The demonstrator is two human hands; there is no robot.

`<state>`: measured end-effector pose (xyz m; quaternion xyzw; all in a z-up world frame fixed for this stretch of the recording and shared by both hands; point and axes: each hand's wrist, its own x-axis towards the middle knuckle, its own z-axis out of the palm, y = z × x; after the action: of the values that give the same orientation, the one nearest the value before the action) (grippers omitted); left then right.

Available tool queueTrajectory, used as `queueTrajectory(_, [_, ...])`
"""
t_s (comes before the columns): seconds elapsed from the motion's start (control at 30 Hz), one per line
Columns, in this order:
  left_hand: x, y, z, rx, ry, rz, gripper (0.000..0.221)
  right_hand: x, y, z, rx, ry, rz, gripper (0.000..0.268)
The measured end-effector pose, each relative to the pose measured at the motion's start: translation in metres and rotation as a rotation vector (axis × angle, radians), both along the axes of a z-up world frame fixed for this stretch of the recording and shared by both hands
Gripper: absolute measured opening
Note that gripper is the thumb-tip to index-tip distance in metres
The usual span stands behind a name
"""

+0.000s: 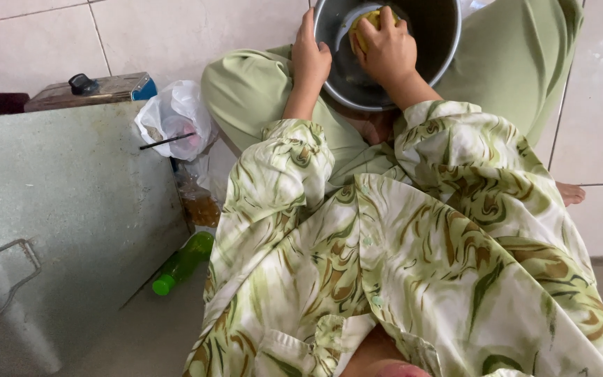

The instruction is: Kneading a ball of yellow dough in a metal bowl by hand while sitting on a tiled floor.

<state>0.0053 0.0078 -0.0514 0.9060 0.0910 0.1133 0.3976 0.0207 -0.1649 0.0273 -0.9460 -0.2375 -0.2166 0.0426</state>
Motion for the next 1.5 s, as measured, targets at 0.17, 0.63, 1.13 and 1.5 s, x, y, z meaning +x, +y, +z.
queueTrajectory(0.17, [-0.001,0.001,0.009,0.016,0.026,-0.014,0.070,0.016,0.006,0.002,-0.025,-0.068,-0.030,0.026])
queueTrajectory(0.63, [-0.006,-0.009,0.031,-0.112,0.042,0.014,0.063,0.028,-0.015,0.019,0.248,0.157,0.025,0.018])
queueTrajectory(1.13, [-0.006,-0.009,0.037,-0.103,0.128,0.010,0.052,-0.013,-0.029,0.053,0.348,0.312,0.120,0.008])
queueTrajectory(1.5, [-0.008,-0.009,0.030,-0.112,0.096,0.032,0.052,0.051,-0.009,-0.048,0.720,0.858,0.026,0.058])
